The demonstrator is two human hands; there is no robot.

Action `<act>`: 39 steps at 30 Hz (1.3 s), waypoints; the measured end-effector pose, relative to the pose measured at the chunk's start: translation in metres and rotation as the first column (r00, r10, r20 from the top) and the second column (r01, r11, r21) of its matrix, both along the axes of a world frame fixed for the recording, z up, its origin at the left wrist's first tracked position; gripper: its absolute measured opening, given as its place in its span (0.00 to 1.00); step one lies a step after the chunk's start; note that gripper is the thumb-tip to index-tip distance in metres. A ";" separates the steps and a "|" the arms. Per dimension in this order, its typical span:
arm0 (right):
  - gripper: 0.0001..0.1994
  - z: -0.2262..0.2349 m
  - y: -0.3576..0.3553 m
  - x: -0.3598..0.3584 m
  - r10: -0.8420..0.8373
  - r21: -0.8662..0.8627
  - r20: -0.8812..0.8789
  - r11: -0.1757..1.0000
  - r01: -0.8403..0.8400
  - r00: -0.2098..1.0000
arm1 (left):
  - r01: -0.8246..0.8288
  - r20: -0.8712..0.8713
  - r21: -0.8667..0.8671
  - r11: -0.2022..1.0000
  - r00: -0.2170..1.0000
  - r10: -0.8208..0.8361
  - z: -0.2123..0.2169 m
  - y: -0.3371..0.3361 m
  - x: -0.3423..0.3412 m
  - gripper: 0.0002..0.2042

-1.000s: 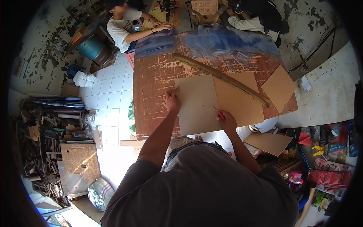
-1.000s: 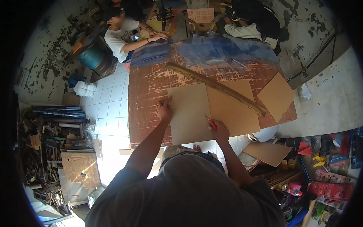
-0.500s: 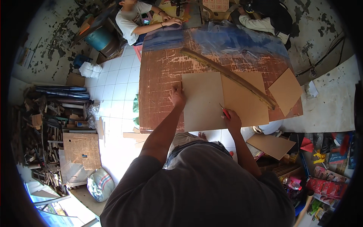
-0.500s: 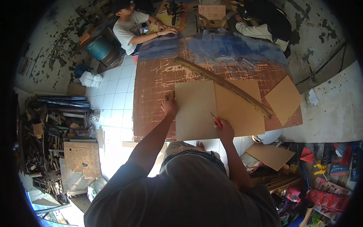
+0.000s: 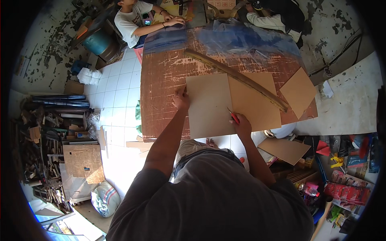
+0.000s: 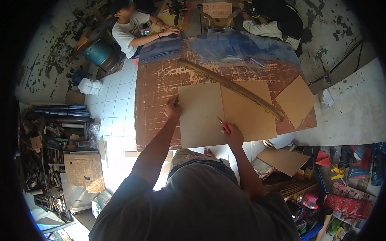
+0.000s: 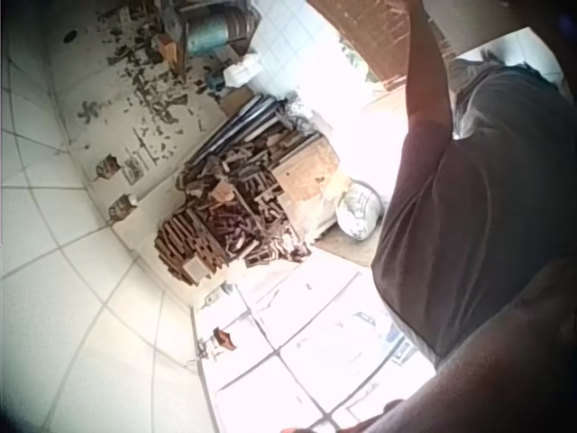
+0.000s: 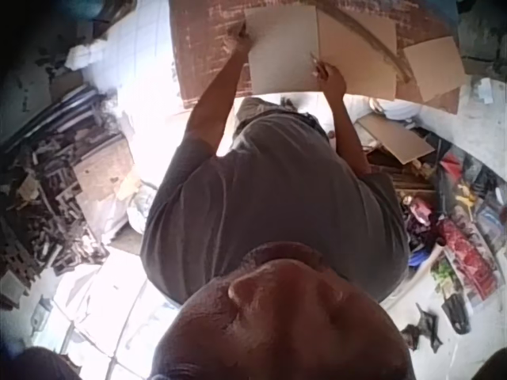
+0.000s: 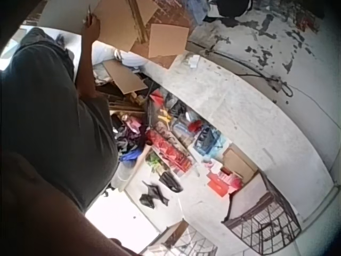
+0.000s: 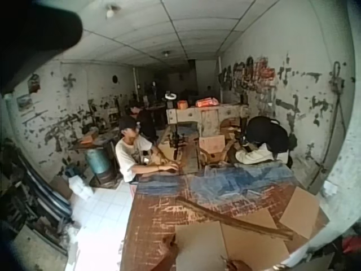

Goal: The person aligns a ruler on cardboard sheets, cuts along the edge with a utility knife, and gathers the cut pieces by hand.

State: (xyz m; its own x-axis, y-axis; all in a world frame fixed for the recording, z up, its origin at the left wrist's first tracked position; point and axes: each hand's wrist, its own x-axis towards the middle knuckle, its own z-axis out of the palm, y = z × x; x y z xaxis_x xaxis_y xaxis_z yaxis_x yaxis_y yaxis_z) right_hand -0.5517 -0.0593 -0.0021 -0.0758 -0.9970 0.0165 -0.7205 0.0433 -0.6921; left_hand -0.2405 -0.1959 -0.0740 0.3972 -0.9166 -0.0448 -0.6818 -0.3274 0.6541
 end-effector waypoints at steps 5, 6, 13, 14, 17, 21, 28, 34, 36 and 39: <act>0.20 -0.003 0.003 -0.007 -0.010 -0.010 -0.010 1.000 0.010 1.000 | -0.110 -0.229 0.013 0.994 0.967 0.110 0.006 -0.015 -0.013 0.18; 0.21 -0.002 0.003 -0.006 -0.007 -0.007 -0.006 1.000 0.007 1.000 | -0.125 -0.221 0.012 0.992 0.967 0.124 0.002 -0.019 -0.007 0.18; 0.21 -0.003 0.001 -0.009 -0.019 0.014 -0.023 1.000 0.019 1.000 | -0.150 -0.150 0.070 0.986 0.976 0.159 0.014 -0.015 -0.020 0.20; 0.21 -0.003 0.001 -0.008 -0.015 0.009 -0.021 1.000 0.015 1.000 | -0.156 -0.124 0.096 0.983 0.978 0.168 0.018 -0.013 -0.020 0.20; 0.21 -0.005 0.000 -0.005 -0.010 0.010 -0.010 1.000 0.010 1.000 | -0.157 -0.079 0.076 0.985 0.983 0.163 0.026 -0.007 -0.020 0.22; 0.21 -0.007 0.000 -0.007 -0.008 -0.006 -0.011 1.000 0.008 1.000 | -0.161 -0.037 0.063 0.985 0.986 0.163 0.029 -0.002 -0.025 0.23; 0.21 -0.002 0.001 -0.005 -0.001 -0.006 0.024 1.000 0.001 1.000 | -0.119 0.005 -0.007 0.993 0.993 0.119 0.023 0.004 -0.023 0.24; 0.21 -0.004 0.001 -0.008 -0.013 -0.005 0.032 1.000 0.013 0.999 | -0.099 0.011 -0.021 0.995 0.995 0.099 0.023 0.004 -0.024 0.25; 0.21 -0.004 0.001 -0.008 -0.002 -0.013 0.029 1.000 0.002 1.000 | -0.091 0.013 -0.059 0.994 0.996 0.092 0.020 0.005 -0.022 0.25; 0.21 -0.004 0.002 -0.008 -0.001 -0.003 0.017 1.000 0.001 1.000 | -0.092 0.001 -0.083 0.992 0.996 0.092 0.019 0.006 -0.020 0.25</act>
